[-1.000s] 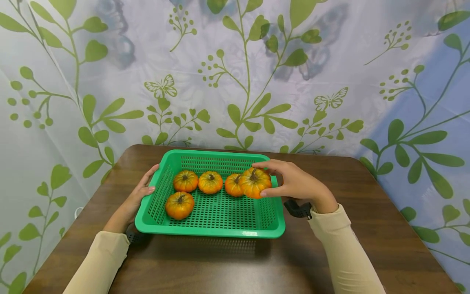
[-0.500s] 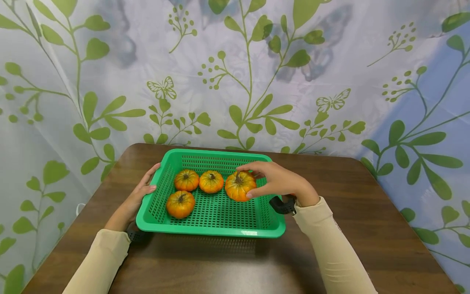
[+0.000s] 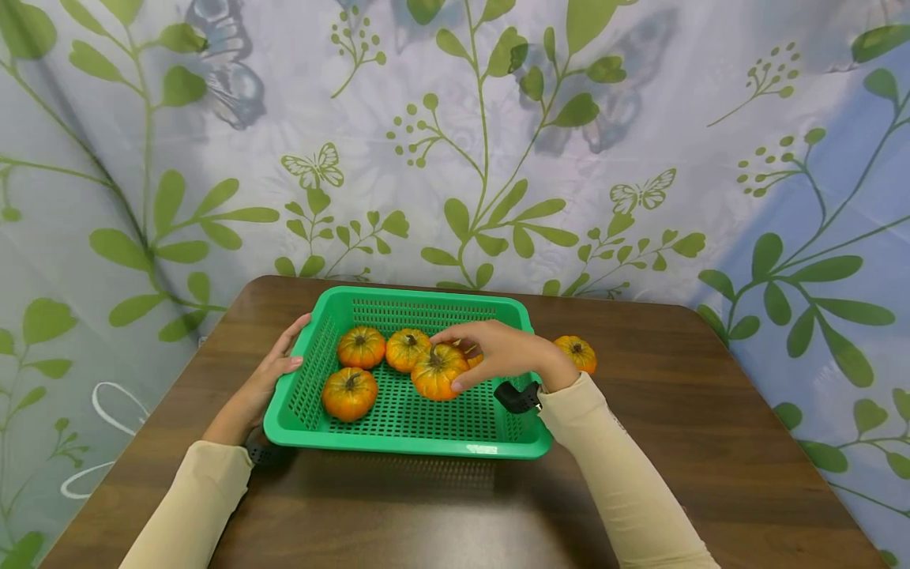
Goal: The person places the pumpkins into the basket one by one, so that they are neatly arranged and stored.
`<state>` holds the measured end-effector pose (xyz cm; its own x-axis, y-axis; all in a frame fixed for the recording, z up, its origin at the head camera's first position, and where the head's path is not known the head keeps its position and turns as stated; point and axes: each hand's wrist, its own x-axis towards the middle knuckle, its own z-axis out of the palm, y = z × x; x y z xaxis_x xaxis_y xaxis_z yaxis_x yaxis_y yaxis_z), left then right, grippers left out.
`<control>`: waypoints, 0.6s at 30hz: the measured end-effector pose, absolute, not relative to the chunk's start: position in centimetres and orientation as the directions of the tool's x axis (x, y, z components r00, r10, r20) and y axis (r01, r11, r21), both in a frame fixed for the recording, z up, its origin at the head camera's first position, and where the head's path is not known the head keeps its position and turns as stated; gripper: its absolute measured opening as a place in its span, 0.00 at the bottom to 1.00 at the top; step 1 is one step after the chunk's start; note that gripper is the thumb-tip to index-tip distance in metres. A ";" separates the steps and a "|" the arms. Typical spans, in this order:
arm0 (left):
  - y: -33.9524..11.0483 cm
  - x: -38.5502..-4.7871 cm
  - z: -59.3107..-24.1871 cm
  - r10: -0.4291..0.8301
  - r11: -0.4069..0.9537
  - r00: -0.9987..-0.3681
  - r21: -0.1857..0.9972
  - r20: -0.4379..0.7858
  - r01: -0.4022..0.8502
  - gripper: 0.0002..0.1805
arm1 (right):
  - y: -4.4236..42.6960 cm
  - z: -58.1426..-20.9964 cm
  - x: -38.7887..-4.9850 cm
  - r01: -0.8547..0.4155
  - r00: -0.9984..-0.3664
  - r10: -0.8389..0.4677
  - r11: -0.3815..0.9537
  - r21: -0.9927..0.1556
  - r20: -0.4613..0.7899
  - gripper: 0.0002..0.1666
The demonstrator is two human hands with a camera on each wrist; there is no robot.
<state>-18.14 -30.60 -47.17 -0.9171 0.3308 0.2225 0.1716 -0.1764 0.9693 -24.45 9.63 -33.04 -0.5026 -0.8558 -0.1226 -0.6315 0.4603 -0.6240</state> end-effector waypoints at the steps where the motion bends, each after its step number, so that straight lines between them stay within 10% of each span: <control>1: -30.8 -18.1 -47.1 0.337 -0.179 -0.915 0.969 0.222 0.169 0.36 | 9.2 -33.1 -24.2 -0.630 -0.508 -0.851 0.471 -0.617 -0.132 0.42; 18: -34.7 -16.6 -46.4 0.417 -0.176 -0.889 0.976 0.190 0.127 0.37 | 2.4 -34.5 -20.5 -0.514 -0.571 -0.741 0.658 -0.551 -0.352 0.40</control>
<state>-16.55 -34.71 -46.38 -0.8886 0.4173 0.1905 0.1267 -0.1759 0.9762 -20.53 2.38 -34.51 -0.5714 -0.7415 -0.3518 -0.5143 0.6575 -0.5506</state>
